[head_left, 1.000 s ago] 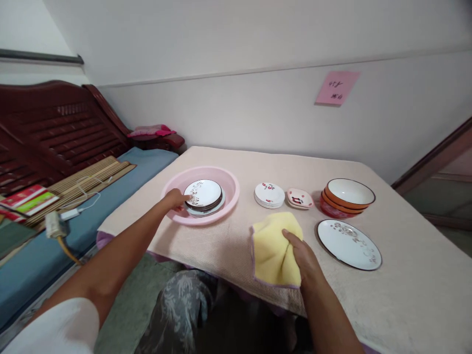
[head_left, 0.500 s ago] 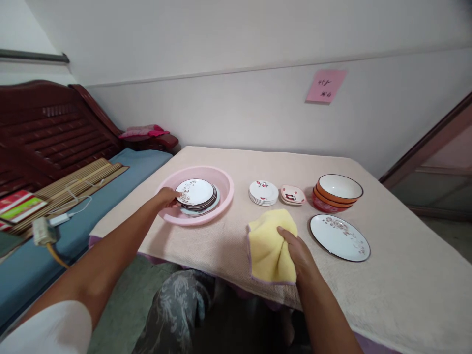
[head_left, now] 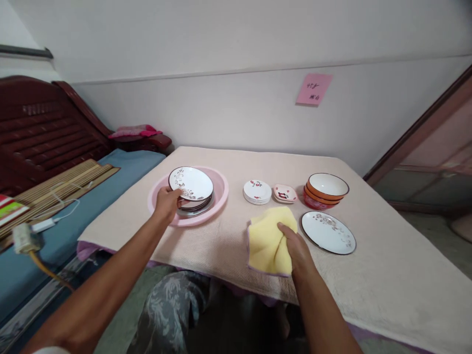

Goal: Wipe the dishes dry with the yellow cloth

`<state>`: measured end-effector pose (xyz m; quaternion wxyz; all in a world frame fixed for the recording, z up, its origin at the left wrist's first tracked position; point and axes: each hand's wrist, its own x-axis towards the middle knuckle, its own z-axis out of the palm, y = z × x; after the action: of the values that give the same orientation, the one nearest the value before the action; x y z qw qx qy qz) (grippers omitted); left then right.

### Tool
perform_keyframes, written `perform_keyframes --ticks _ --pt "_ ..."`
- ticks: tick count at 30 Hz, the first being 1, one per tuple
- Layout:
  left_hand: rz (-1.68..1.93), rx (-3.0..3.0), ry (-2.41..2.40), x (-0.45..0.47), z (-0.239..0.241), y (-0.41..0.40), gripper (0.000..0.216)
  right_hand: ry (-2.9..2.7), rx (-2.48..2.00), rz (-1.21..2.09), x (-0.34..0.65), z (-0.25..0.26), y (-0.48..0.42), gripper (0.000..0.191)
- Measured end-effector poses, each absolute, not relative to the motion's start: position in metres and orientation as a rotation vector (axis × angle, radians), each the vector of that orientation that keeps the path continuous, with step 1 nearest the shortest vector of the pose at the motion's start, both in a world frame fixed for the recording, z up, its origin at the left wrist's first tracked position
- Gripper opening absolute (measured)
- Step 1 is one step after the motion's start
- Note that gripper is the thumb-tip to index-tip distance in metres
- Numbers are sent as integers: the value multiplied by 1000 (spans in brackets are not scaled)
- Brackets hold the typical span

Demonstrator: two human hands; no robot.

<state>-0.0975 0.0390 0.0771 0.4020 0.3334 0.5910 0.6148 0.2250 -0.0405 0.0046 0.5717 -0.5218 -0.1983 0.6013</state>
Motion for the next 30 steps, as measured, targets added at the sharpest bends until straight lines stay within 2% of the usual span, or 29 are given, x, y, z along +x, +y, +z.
perform_keyframes --ticks 3,6,9,12,15,18,21,25,30 --pt "1606 853 1221 -52 70 13 40 -442 -1235 1306 229 7 -37 45" --pt "1493 781 1204 -3 54 -11 42 -399 -1237 1154 234 14 -36 45" --pt "1337 789 1098 37 29 -27 45 -494 -1283 824 241 19 -39 40" --pt "1199 770 1084 64 0 -31 43 -843 -1407 428 242 19 -46 35" --pt "1153 767 1107 78 -23 -26 41 -1374 -1508 190 231 12 -54 32" --pt "1209 806 1044 81 -36 -19 34 -1881 -1463 195 210 1 -59 43" --pt "1325 836 1015 76 -40 -13 26 -2088 -1464 216 191 -10 -63 53" --pt "1335 774 1053 69 -37 -11 25 -2178 -1483 178 191 -19 -66 47" --pt "1270 753 1151 67 -33 -17 36 -2071 -1698 77 219 -27 -60 38"
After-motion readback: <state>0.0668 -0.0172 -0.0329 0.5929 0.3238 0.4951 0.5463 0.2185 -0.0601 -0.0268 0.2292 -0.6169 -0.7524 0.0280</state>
